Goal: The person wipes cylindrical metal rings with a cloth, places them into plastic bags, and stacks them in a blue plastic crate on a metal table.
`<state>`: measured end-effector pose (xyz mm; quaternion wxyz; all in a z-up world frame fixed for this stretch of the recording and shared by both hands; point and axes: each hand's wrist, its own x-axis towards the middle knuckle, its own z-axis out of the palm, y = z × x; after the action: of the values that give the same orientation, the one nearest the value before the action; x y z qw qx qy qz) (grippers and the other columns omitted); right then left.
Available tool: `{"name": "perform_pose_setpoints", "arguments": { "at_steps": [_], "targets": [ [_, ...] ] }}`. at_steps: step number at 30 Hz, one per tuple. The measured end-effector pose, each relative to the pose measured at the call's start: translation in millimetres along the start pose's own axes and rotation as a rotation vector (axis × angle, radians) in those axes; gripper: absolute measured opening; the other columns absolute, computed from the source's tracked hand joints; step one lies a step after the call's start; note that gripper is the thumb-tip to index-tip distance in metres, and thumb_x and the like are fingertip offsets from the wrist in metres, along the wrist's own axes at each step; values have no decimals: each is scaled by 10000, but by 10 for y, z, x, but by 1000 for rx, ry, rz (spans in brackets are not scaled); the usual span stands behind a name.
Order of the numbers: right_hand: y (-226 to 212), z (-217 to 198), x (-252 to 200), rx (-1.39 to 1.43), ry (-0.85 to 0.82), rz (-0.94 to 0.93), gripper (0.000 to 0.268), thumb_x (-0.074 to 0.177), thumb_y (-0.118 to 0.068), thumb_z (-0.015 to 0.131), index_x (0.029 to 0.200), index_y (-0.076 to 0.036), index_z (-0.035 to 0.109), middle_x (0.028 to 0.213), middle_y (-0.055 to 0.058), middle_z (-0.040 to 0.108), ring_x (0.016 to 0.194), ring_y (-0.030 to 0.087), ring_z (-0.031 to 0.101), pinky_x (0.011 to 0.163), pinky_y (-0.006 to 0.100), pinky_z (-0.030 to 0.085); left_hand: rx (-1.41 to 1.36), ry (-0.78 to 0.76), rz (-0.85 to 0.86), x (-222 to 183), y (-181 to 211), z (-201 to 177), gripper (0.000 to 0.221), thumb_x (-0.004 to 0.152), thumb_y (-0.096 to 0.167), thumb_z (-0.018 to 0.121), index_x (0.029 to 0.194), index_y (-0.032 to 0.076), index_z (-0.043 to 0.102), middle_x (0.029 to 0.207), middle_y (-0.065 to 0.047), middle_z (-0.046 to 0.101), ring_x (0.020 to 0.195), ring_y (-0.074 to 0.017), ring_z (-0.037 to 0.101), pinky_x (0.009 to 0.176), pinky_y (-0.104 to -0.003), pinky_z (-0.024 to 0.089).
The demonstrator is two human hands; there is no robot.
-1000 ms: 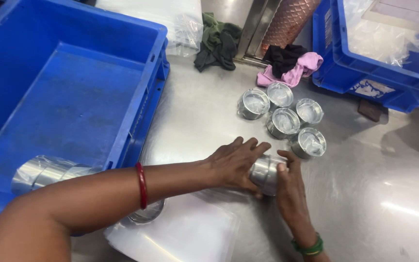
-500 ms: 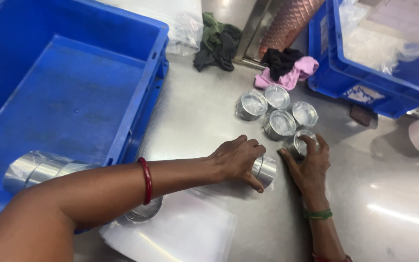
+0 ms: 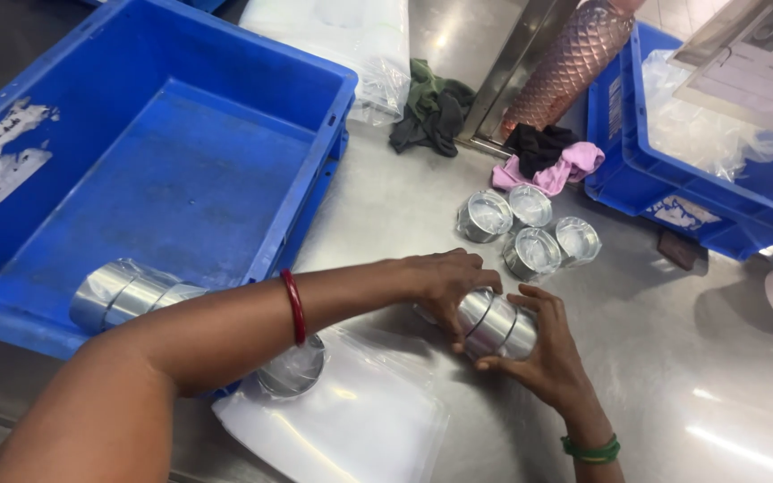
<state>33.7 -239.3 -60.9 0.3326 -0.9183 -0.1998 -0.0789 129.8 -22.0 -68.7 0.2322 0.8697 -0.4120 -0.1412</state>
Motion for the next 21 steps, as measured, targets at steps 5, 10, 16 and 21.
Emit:
{"name": "perform_pose_setpoints", "arguments": {
  "at_steps": [5, 10, 16, 21],
  "targets": [
    [-329, 22, 2, -132, -79, 0, 1039, 485, -463, 975, 1315, -42, 512, 1213, 166, 620, 1121, 328, 656, 921, 436, 564, 55, -58, 105, -40, -60, 8, 1175, 376, 551, 1009, 1347, 102, 524, 1245, -136, 572, 1141, -357, 577, 923, -480, 527],
    [-475, 57, -42, -255, -28, 87, 908, 507, -330, 975, 1281, -56, 586, 1116, 166, 662, 984, 321, 713, 810, 437, 602, 124, 28, 123, -182, 74, 54, 955, 491, 470, 930, 1307, 128, 571, 1133, -112, 636, 1068, -354, 615, 826, -489, 576],
    [-353, 107, -148, -220, 84, -75, 875, 511, -311, 959, 1248, -20, 586, 1114, 184, 685, 985, 327, 716, 822, 434, 602, 176, 155, 107, -276, 217, 113, 898, 527, 447, 912, 1283, 99, 575, 1179, -158, 609, 1095, -384, 592, 814, -487, 596],
    [-617, 6, 89, -298, 245, -254, 925, 533, -308, 954, 1316, -4, 568, 1136, 220, 668, 1014, 386, 680, 851, 480, 557, 274, 407, 282, -320, 229, -364, 876, 491, 278, 955, 1255, 67, 584, 1177, -181, 606, 1131, -418, 572, 883, -512, 557]
  ]
}}
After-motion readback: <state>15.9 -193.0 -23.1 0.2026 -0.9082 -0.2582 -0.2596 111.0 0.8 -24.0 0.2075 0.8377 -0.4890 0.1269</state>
